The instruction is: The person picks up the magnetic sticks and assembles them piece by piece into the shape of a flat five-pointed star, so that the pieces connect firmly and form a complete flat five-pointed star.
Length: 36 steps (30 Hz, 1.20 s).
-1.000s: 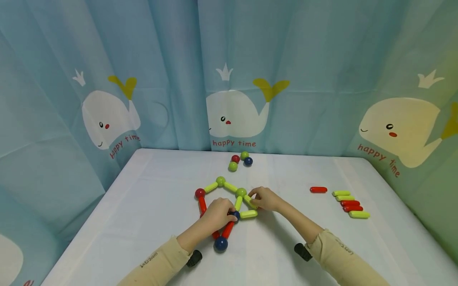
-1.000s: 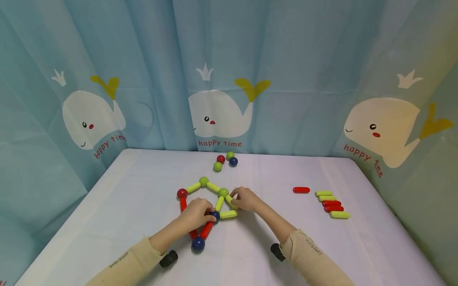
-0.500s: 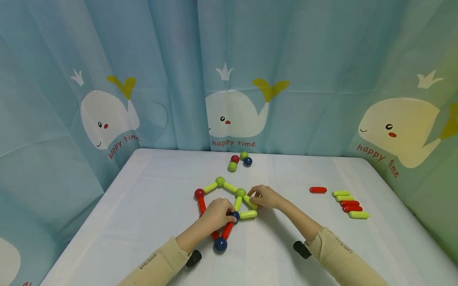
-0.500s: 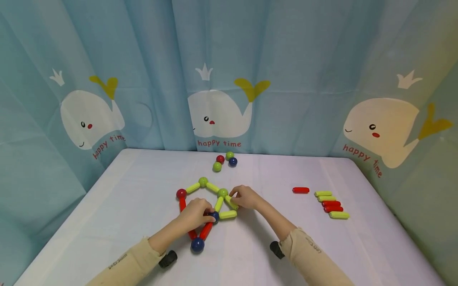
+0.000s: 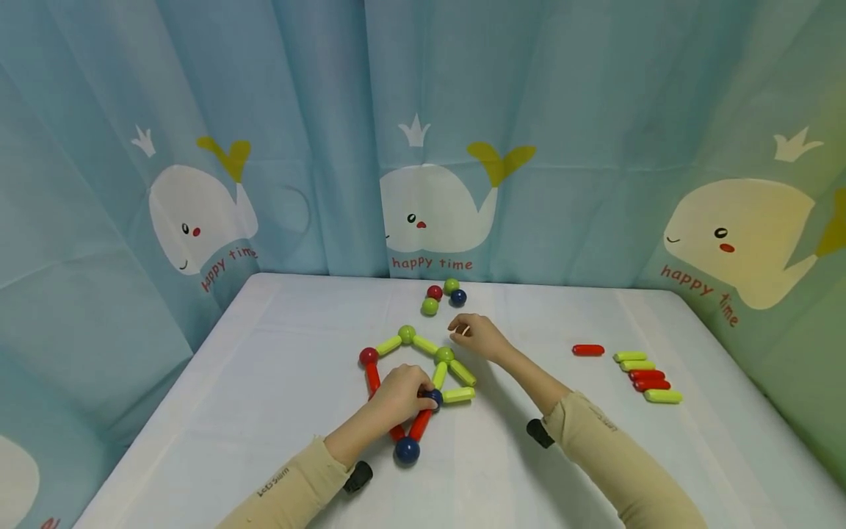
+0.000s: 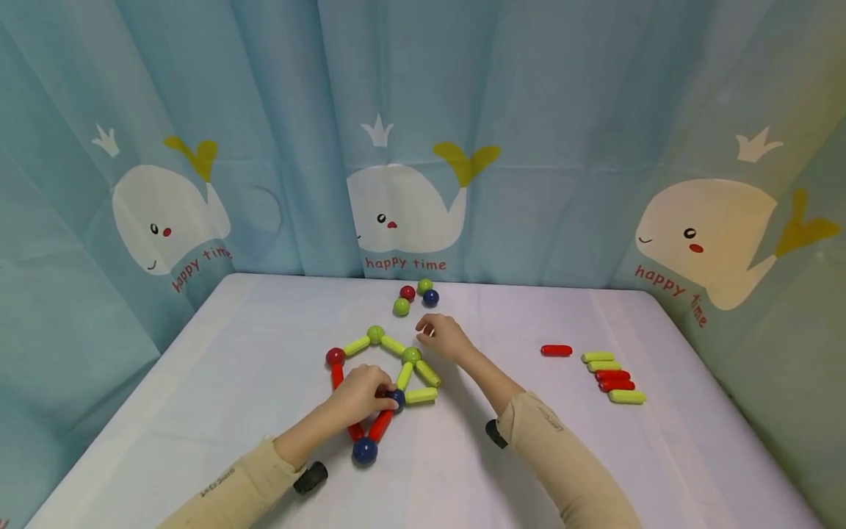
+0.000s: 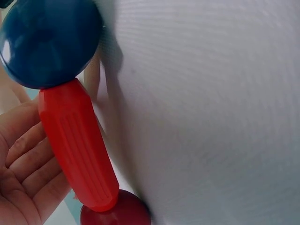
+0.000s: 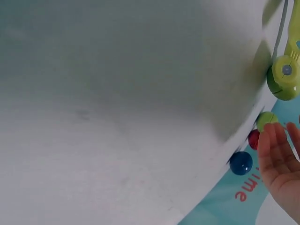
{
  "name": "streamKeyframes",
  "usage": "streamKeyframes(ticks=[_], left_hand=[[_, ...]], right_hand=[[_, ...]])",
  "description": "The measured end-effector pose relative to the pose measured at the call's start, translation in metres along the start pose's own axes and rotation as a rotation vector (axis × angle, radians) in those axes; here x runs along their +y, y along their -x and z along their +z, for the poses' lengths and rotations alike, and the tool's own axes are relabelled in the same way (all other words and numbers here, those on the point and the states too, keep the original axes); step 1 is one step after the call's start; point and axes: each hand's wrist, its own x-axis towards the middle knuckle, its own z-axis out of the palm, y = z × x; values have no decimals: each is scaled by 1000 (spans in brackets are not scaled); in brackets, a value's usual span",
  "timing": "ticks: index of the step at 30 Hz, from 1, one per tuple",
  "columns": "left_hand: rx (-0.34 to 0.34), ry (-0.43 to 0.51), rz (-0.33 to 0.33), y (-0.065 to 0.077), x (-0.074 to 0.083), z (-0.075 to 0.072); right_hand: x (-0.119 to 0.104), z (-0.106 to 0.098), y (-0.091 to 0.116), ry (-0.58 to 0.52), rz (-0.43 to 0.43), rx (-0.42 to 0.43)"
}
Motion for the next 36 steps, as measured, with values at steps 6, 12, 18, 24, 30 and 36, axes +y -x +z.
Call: streamKeyframes(ticks=[6, 12, 18, 24, 30, 36], left_hand=[[5, -1, 2, 2, 0, 2], [7, 18, 14, 4, -2, 2], [21, 4, 38, 2, -4, 0], [24, 7, 48, 1, -4, -1], [20, 6, 52, 2, -2, -2], [18, 0, 48, 2, -3, 0]], right_hand=[[-3, 6, -12, 23, -35, 41], [-2, 9, -26, 69, -69, 67], [-1, 11, -42, 60, -88, 51], [2, 13, -51, 75, -132, 52], [3, 14, -54, 111, -150, 41], [6, 14, -58, 68, -118, 70]])
